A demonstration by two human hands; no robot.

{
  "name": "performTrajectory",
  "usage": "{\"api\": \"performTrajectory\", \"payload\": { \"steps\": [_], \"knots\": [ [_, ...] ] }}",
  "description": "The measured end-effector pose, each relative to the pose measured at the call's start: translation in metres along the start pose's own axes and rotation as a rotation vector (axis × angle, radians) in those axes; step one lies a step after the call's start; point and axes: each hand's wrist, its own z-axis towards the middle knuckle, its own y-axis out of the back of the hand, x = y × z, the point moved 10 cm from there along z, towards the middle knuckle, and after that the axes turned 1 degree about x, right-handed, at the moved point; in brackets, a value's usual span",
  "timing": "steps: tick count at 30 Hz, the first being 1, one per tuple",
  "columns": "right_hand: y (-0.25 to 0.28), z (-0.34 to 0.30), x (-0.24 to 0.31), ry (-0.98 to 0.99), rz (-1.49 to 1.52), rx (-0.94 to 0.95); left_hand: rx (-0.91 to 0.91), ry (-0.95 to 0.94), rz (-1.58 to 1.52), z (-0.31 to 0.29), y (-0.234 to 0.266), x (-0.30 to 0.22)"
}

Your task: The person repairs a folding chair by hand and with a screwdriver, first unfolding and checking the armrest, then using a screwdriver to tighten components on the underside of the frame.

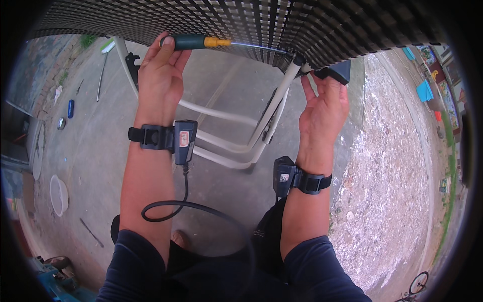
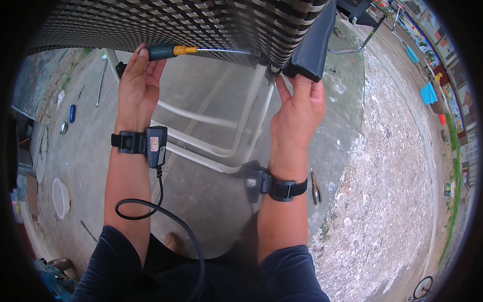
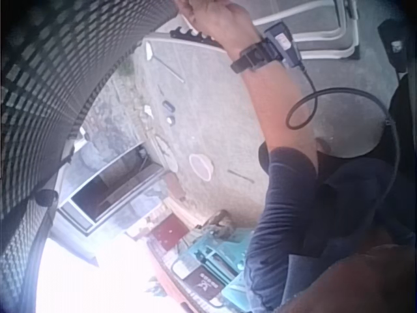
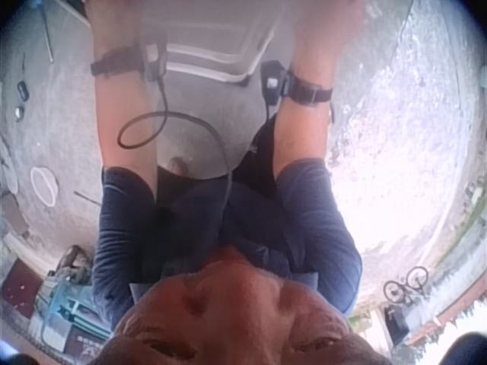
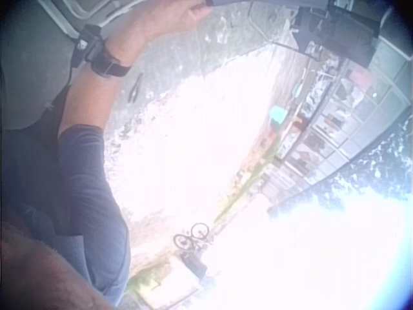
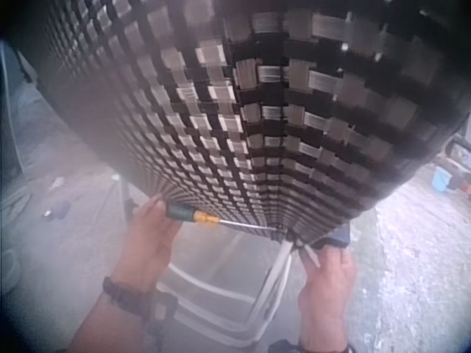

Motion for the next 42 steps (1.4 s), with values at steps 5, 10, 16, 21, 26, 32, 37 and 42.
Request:
{"api": "performTrajectory", "payload": {
  "steps": [5,10,16,21,26,32,37,42],
  "knots": [
    [0.000,-0.001,0.000,0.007,-0.005,0.005,0.111,0.010,-0.026,-0.006,-0.015,-0.005],
    [0.000,0.000,0.002,0.027,-0.016,-0.002,0.027,0.031,-0.009,-0.003,0.000,-0.008],
    [-0.002,-0.002,0.004,0.029,-0.022,-0.003,-0.039,0.014,0.032,-0.001,0.007,-0.005],
    [-0.002,-0.003,0.003,0.016,-0.014,-0.007,-0.001,-0.010,0.003,-0.002,0.004,-0.004],
    [0.001,0.000,0.003,0.010,-0.006,-0.005,0.074,-0.010,-0.025,-0.007,-0.007,-0.002],
    [-0.007,-0.003,-0.001,0.013,-0.029,0.003,0.099,0.033,-0.099,-0.006,0.003,-0.001],
    [0.006,0.002,0.006,0.014,-0.097,0.002,-0.061,0.027,-0.149,-0.010,0.032,-0.001],
    [0.000,0.000,0.008,0.028,-0.155,0.029,-0.235,0.162,0.012,-0.031,0.099,0.001]
  ]
}}
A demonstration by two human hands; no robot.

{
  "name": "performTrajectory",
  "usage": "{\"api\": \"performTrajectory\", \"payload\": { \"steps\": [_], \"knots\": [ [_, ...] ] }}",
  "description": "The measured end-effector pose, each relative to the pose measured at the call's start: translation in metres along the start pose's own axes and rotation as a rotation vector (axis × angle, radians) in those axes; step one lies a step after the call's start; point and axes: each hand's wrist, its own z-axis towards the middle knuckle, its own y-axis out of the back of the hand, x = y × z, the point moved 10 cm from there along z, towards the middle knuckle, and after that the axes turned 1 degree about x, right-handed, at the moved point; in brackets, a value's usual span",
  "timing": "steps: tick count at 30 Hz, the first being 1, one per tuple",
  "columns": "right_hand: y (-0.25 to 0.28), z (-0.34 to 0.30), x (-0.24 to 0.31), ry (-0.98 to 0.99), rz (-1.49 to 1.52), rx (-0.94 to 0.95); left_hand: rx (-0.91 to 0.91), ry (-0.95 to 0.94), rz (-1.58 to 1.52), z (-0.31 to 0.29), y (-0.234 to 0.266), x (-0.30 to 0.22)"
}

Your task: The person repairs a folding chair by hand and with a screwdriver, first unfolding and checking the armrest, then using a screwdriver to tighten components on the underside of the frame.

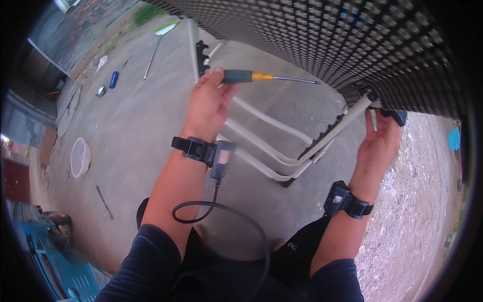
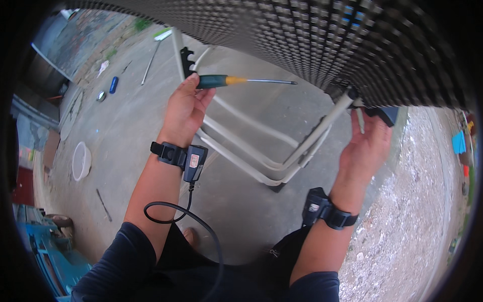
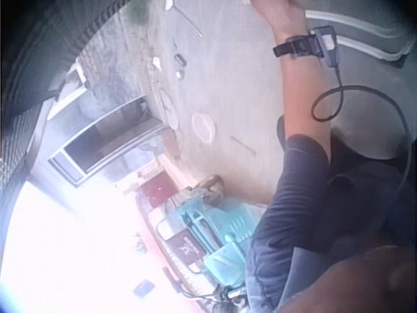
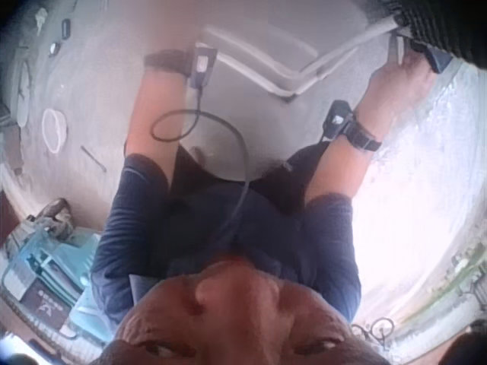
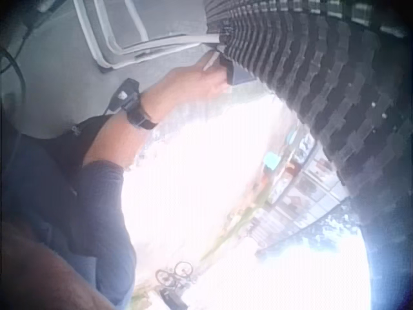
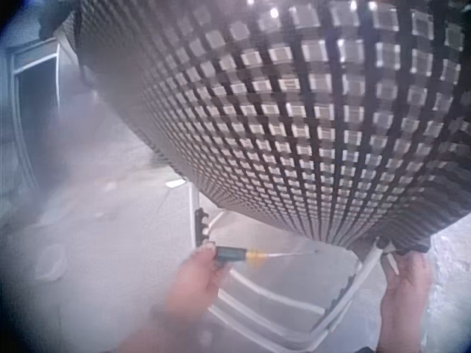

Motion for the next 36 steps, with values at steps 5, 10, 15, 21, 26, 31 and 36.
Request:
{"api": "performTrajectory", "payload": {
  "steps": [5,10,15,21,26,31,36],
  "knots": [
    [0.002,0.003,-0.006,-0.002,-0.036,0.030,-0.137,0.058,0.161,-0.011,0.053,-0.017],
    [0.009,0.002,0.000,-0.033,-0.099,0.030,-0.159,0.073,0.198,-0.022,0.074,-0.040],
    [0.027,-0.036,-0.012,-0.174,-0.267,-0.138,-0.214,0.089,0.137,-0.023,0.109,-0.050],
    [-0.109,-0.141,-0.081,-0.584,-0.487,0.443,-0.102,0.075,-0.034,-0.033,0.090,-0.040],
    [-0.214,-0.195,-0.145,-0.822,-0.497,0.739,-0.136,0.043,0.093,-0.054,0.076,-0.035],
    [-0.249,-0.216,-0.174,-0.955,-0.456,0.645,-0.096,-0.284,0.409,-0.064,0.076,-0.081],
    [-0.267,-0.204,-0.175,-0.896,-0.350,0.657,0.090,-0.504,0.378,-0.071,0.062,-0.093]
  ]
}}
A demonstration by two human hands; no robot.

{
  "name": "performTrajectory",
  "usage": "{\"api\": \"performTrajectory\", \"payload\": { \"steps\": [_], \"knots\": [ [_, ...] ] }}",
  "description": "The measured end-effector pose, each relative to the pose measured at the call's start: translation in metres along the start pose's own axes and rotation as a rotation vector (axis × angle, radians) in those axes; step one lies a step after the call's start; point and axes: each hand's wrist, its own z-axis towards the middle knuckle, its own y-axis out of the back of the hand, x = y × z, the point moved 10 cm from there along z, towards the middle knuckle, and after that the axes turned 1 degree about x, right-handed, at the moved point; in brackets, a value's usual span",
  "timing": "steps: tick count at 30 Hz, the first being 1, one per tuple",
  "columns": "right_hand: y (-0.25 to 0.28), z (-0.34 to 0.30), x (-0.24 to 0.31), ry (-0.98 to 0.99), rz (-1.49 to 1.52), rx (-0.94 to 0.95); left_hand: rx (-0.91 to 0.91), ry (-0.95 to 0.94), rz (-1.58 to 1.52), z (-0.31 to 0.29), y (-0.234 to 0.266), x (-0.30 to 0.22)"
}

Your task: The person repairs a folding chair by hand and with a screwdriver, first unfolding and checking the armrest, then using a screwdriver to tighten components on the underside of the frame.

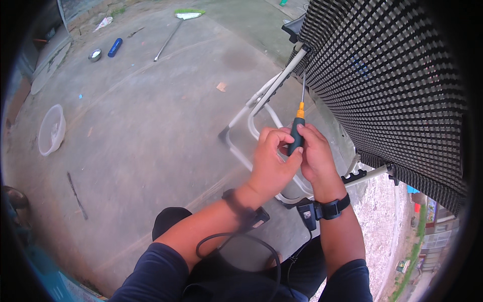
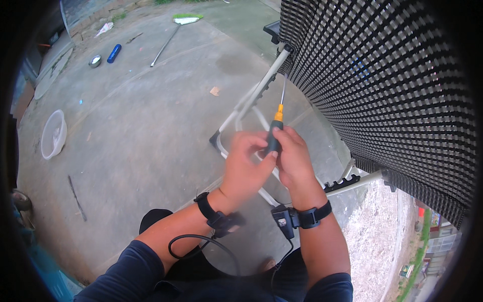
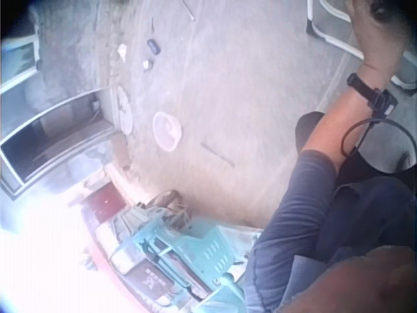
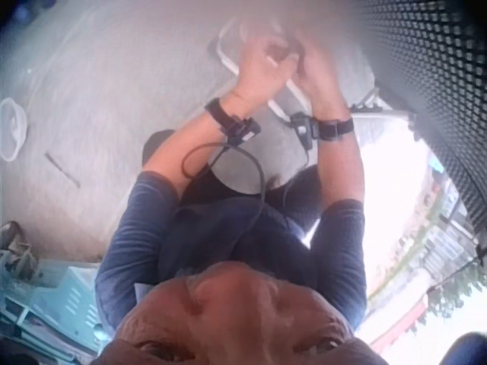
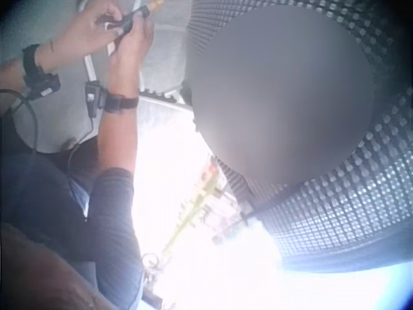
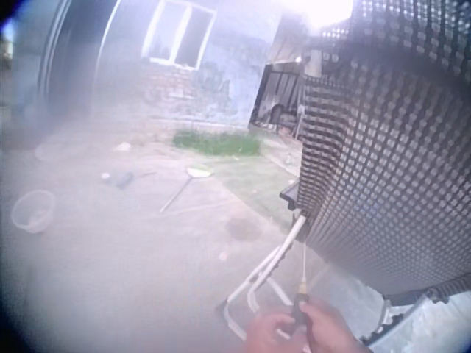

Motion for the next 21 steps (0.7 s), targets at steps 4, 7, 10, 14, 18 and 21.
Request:
{"api": "performTrajectory", "payload": {
  "steps": [4,7,10,14,18,21],
  "knots": [
    [0.013,-0.020,0.035,0.029,-0.367,-0.115,0.032,-0.010,0.101,0.010,0.011,-0.005],
    [0.038,-0.034,0.058,0.057,-0.553,-0.164,-0.016,0.065,0.138,0.027,0.026,0.008],
    [0.053,-0.051,0.083,0.083,-0.629,-0.202,-0.005,0.080,0.116,0.046,0.036,0.012],
    [0.053,-0.065,0.100,0.087,-0.739,-0.231,-0.026,0.161,0.132,0.069,0.045,0.028],
    [0.056,-0.063,0.099,0.112,-0.717,-0.243,0.092,0.043,0.380,0.121,0.019,0.022],
    [0.047,-0.045,0.103,0.204,-0.708,-0.211,0.140,0.071,0.388,0.166,0.008,0.031]
  ]
}}
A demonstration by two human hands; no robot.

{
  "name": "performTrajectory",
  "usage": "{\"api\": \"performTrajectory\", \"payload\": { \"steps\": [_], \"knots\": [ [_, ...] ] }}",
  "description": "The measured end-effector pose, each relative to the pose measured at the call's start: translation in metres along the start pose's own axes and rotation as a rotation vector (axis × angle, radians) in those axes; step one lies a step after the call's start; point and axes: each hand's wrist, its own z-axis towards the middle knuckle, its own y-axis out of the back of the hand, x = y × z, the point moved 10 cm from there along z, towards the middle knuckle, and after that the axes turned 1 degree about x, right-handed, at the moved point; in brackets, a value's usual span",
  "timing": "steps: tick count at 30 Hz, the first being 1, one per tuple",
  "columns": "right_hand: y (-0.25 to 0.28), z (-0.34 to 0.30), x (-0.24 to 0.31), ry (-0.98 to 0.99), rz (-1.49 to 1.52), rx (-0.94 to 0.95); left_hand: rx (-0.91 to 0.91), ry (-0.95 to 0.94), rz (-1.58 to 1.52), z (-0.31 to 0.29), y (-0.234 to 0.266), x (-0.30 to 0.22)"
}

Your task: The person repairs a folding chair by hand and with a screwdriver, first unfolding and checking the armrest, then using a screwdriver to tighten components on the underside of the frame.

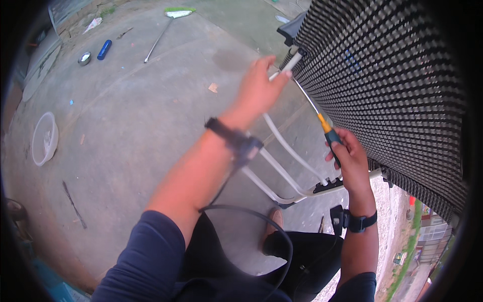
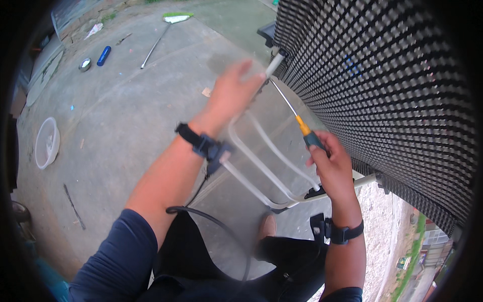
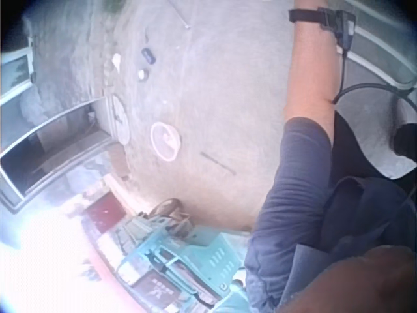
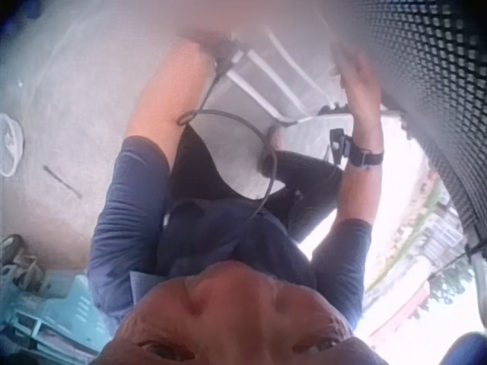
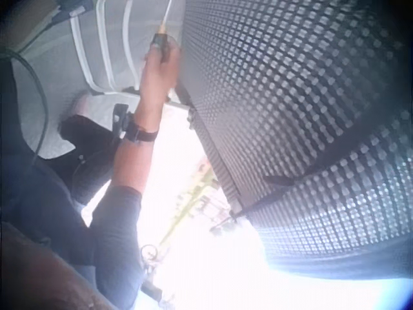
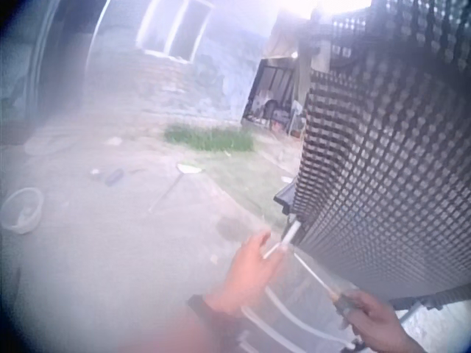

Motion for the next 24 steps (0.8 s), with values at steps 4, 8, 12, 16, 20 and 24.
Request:
{"api": "performTrajectory", "payload": {
  "steps": [4,8,12,16,20,24],
  "knots": [
    [0.001,0.018,0.017,0.206,-0.161,-0.092,0.053,-0.058,0.101,0.035,-0.020,0.000],
    [0.026,0.027,0.019,0.384,-0.426,-0.293,0.053,-0.061,0.025,0.055,-0.035,0.005],
    [0.031,0.020,0.033,0.606,-0.625,-0.382,0.032,0.029,-0.201,0.070,-0.046,0.018],
    [0.036,0.026,0.033,0.639,-0.634,-0.404,0.117,0.103,-0.406,0.078,-0.065,0.020],
    [0.034,0.030,0.033,0.726,-0.670,-0.394,0.139,0.008,-0.589,0.083,-0.071,0.008],
    [0.029,0.037,0.028,0.725,-0.594,-0.350,0.097,0.021,-0.607,0.082,-0.066,0.016]
  ]
}}
